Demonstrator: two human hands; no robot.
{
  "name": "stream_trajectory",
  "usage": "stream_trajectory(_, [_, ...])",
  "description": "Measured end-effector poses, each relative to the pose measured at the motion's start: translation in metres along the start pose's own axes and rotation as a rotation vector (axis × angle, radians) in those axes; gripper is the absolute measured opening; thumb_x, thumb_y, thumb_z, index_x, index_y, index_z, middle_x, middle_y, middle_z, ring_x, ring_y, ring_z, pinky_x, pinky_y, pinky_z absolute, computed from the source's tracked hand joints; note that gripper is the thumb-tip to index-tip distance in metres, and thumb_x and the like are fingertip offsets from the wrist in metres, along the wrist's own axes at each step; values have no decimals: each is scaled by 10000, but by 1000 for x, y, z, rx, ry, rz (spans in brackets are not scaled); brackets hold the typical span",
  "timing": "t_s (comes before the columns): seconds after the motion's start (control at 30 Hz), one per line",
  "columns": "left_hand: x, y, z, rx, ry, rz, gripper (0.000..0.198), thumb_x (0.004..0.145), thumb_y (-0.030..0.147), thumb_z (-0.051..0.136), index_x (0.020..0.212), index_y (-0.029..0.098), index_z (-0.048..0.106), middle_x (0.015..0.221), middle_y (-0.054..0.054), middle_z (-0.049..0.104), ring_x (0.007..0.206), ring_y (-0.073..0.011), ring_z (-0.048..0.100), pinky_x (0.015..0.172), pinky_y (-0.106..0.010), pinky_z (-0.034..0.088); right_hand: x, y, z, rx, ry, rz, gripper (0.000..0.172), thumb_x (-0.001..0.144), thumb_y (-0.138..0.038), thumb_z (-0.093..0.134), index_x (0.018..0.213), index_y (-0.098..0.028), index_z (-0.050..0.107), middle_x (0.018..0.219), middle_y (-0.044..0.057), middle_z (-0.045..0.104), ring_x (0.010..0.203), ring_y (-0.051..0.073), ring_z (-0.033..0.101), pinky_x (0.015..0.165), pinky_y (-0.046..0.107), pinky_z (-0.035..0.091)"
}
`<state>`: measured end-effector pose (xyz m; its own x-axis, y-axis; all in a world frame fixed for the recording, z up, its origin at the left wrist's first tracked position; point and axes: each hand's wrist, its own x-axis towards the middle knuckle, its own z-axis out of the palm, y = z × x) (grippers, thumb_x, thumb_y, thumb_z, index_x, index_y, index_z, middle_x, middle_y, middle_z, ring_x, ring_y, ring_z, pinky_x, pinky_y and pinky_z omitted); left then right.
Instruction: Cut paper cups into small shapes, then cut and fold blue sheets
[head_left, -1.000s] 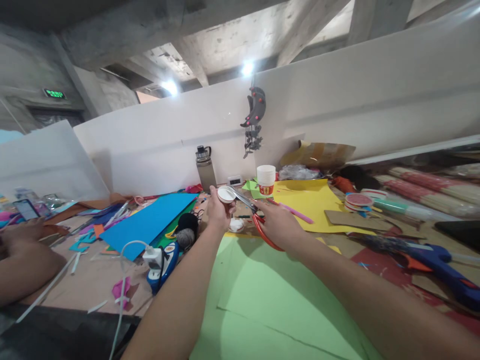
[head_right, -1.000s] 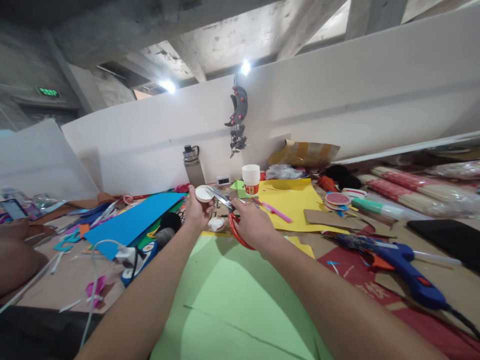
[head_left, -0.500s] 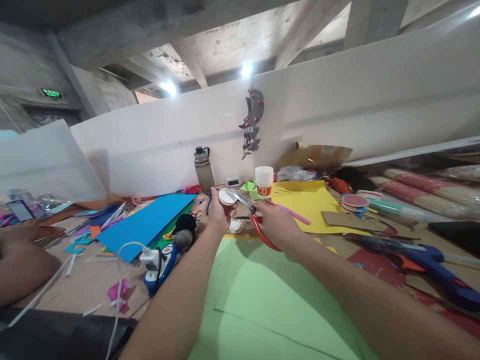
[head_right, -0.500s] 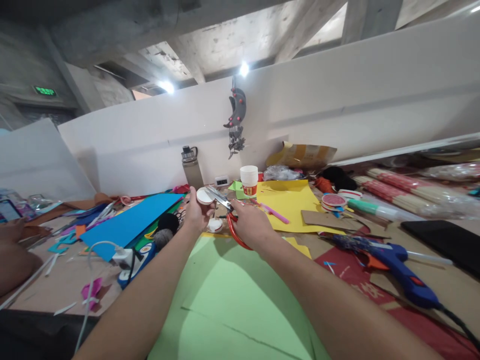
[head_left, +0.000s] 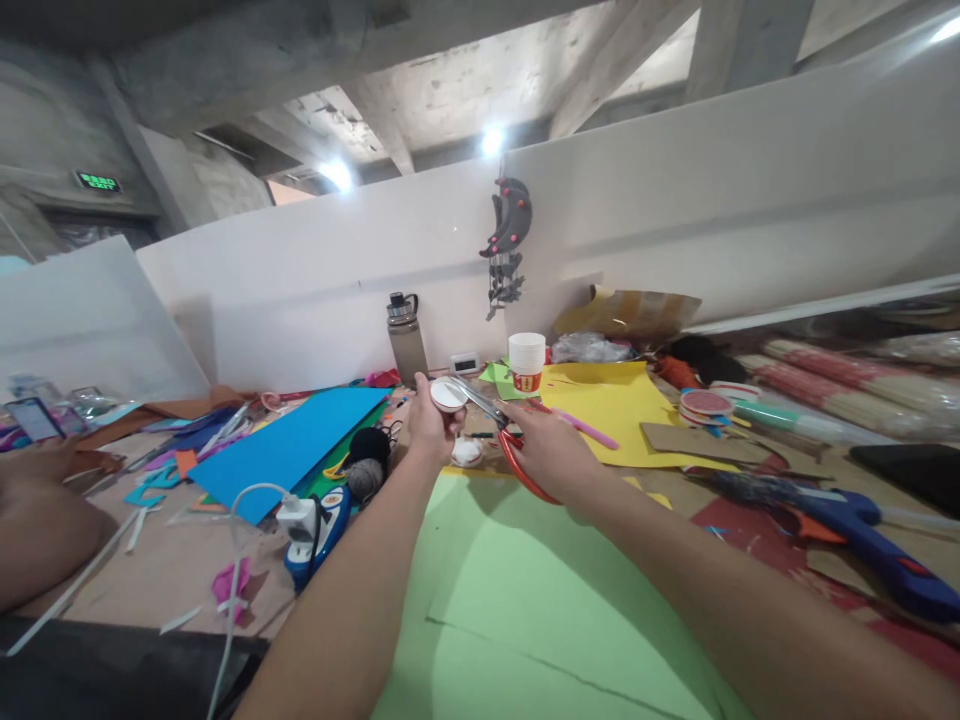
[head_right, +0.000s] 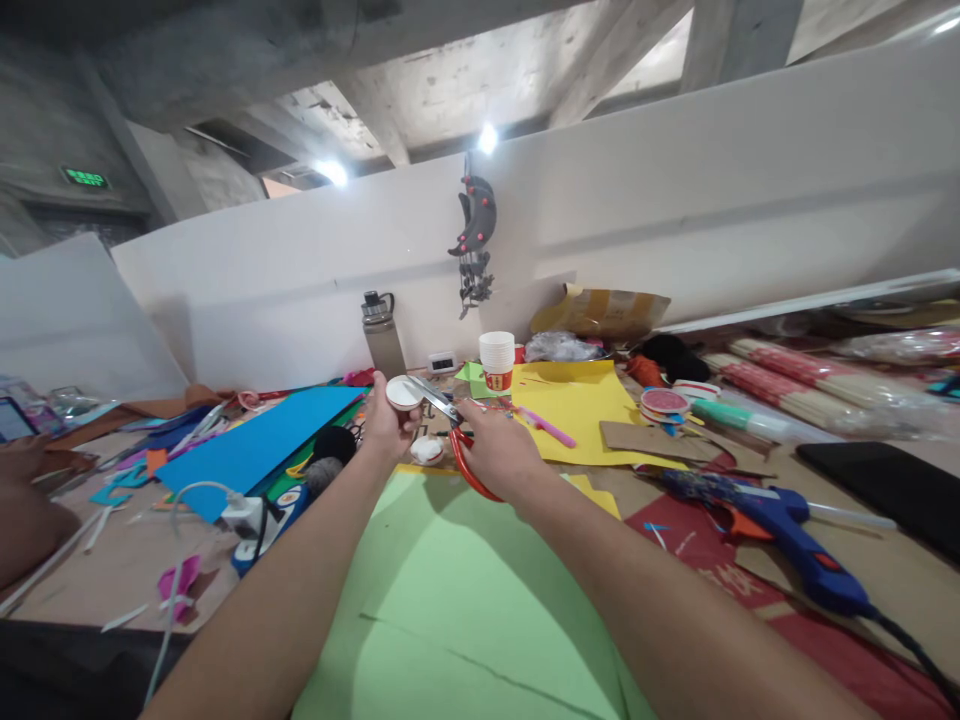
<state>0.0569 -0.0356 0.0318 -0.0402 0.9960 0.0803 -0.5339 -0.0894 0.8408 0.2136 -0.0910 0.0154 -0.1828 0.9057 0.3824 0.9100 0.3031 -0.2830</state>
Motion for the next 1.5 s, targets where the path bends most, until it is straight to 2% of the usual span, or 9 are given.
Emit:
stream_trajectory(0.13, [-3, -2, 3, 19, -51, -75, 548, 847, 679, 415, 733, 156, 528, 461, 11, 492, 335, -71, 430, 297, -145, 194, 0, 2, 1, 8, 8, 10, 416, 904, -324, 445, 1307, -254, 523, 1128, 106, 690, 991, 253, 635, 743, 310, 424])
stream_trajectory(0.4, [0, 1, -2, 19, -56, -95, 614, 849, 708, 354, 724, 139, 548, 463, -11, 507, 319, -62, 403, 290, -149, 165, 0, -2, -6, -37, 1, -4, 375, 894, -300, 445, 1246, -248, 563, 1017, 97, 717, 879, 252, 658, 674, 303, 402])
stream_trajectory(0.53, [1, 3, -3, 10, -57, -75, 638, 859, 710, 311, 720, 137, 556, 461, -20, 510, 320, -75, 418, 290, -161, 160, -1, -4, -10, -45, -31, 11, 417, 892, -301, 460, 1300, -256, 530, 998, 99, 716, 877, 242, 663, 648, 284, 389])
stream_trajectory(0.7, [0, 1, 0, -69, -73, 2, 534, 837, 669, 451, 775, 150, 563, 528, -15, 550, 403, -97, 508, 318, -160, 225, 1, -3, -8, -45, -58, 37, 395, 911, -309, 419, 1283, -243, 536, 984, 105, 714, 849, 246, 661, 638, 289, 390])
stream_trajectory(0.87, [1, -3, 2, -72, -17, -25, 504, 823, 655, 496, 731, 161, 527, 496, 13, 503, 378, -79, 454, 316, -155, 220, 1, 0, -2, -25, -38, 44, 368, 906, -322, 437, 1249, -249, 550, 1018, 102, 713, 876, 249, 654, 654, 290, 396])
stream_trajectory(1.1, [-1, -4, 2, -18, -66, -60, 496, 837, 641, 481, 769, 155, 548, 500, 11, 506, 375, -85, 456, 320, -164, 263, -1, 1, -1, -7, 5, 21, 387, 909, -306, 437, 1274, -220, 532, 1111, 126, 680, 976, 252, 634, 760, 316, 424])
stream_trajectory(1.27, [-2, -1, 3, -14, -75, -105, 514, 879, 633, 395, 769, 156, 554, 473, -1, 504, 358, -83, 431, 312, -159, 238, 0, -1, -2, -28, -16, 22, 401, 908, -310, 440, 1292, -240, 530, 1068, 118, 695, 953, 256, 643, 748, 320, 424])
stream_trajectory(1.5, [-2, 0, 2, 10, -44, -101, 579, 836, 694, 411, 770, 145, 580, 484, -18, 534, 350, -75, 423, 311, -160, 238, 0, -2, -3, -61, -34, 23, 430, 909, -302, 433, 1328, -242, 508, 1063, 118, 700, 917, 257, 651, 704, 308, 423])
